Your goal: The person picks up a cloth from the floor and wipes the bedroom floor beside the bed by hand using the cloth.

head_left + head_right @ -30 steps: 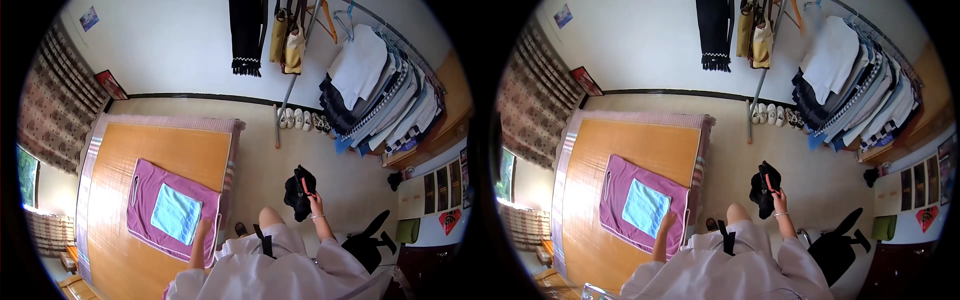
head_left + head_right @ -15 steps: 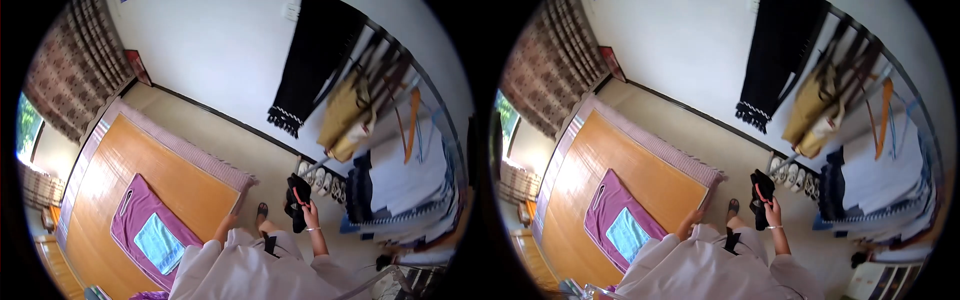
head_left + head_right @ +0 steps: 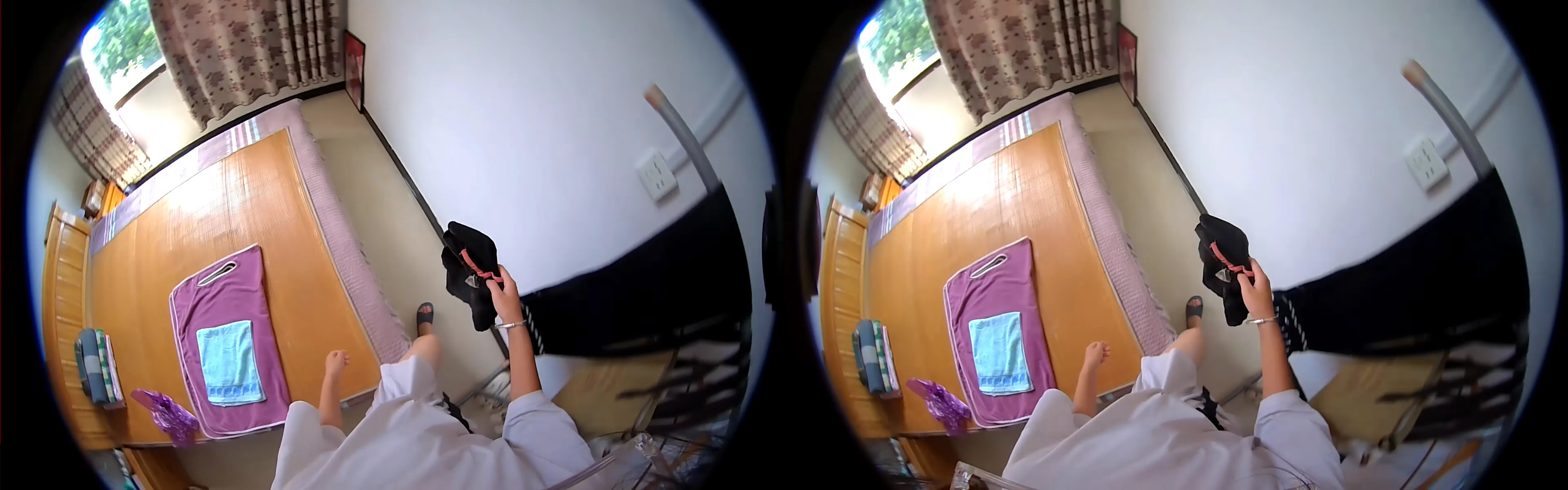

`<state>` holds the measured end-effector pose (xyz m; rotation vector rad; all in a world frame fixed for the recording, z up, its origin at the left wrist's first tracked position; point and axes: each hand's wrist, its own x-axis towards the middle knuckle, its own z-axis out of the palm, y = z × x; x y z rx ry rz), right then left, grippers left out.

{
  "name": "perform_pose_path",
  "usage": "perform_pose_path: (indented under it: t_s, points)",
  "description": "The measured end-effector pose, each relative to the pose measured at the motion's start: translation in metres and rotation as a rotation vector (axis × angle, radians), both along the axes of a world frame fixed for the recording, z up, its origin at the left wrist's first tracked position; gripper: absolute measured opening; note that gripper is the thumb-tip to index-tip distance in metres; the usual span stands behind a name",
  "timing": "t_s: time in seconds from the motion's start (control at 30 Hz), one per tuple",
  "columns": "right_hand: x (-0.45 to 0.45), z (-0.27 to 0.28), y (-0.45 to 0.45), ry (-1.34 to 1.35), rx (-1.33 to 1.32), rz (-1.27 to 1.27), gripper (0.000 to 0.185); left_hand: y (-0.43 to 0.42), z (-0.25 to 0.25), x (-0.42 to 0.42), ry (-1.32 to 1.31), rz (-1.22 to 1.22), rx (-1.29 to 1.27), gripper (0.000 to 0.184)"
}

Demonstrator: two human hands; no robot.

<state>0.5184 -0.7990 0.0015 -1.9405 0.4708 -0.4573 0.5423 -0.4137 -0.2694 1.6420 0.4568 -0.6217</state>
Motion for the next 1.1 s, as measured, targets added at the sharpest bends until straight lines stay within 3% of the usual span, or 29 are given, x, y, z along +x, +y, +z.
perform_pose_path:
  t_s: [0.1, 0.13, 0.2, 0.23, 0.27, 0.3, 0.37, 0.47, 0.6, 0.73, 0.93, 1.03, 1.1]
  points:
    - [0.063, 0.006, -0.034, 0.088, 0.042, 0.058, 0.024, -0.067, -0.006, 0.03, -0.025, -0.22, -0.155, 0.014]
    - [0.09, 0.005, -0.047, 0.071, 0.034, 0.09, 0.023, -0.095, -0.026, 0.04, 0.02, -0.135, -0.184, 0.012]
    - [0.135, -0.004, -0.07, 0.067, 0.065, 0.104, 0.024, -0.149, 0.01, 0.071, 0.113, -0.157, -0.19, 0.011]
    - [0.155, -0.007, -0.082, 0.116, 0.072, 0.1, 0.026, -0.169, 0.029, 0.086, 0.209, -0.114, -0.355, 0.01]
    - [0.172, -0.01, -0.093, 0.132, 0.069, 0.096, 0.026, -0.184, 0.018, 0.105, 0.25, -0.219, -0.378, 0.008]
    - [0.193, -0.012, -0.103, 0.141, 0.064, 0.095, 0.027, -0.203, 0.019, 0.123, 0.24, -0.195, -0.385, 0.008]
    - [0.225, -0.017, -0.124, 0.159, 0.073, 0.105, 0.027, -0.229, 0.027, 0.157, -0.089, -0.217, -0.404, 0.007]
    - [0.259, -0.037, -0.151, 0.163, 0.078, 0.083, 0.029, -0.242, 0.042, 0.211, -0.033, -0.264, -0.496, 0.007]
    - [0.308, -0.076, -0.173, 0.233, 0.078, 0.022, 0.029, -0.25, 0.102, 0.282, -0.188, -0.381, -0.32, 0.009]
    - [0.383, -0.118, -0.202, 0.269, 0.113, 0.006, 0.027, -0.279, 0.146, 0.369, -0.318, -0.324, -0.23, 0.011]
    - [0.564, -0.15, -0.261, 0.308, 0.054, -0.014, 0.032, -0.33, 0.191, 0.536, -0.446, -0.354, -0.287, 0.011]
    - [0.673, -0.123, -0.254, 0.231, 0.022, -0.015, 0.039, -0.327, 0.224, 0.61, -0.466, -0.318, -0.245, 0.011]
    - [0.744, -0.095, -0.237, 0.287, 0.02, 0.062, 0.045, -0.319, 0.243, 0.646, -0.5, -0.241, -0.081, 0.007]
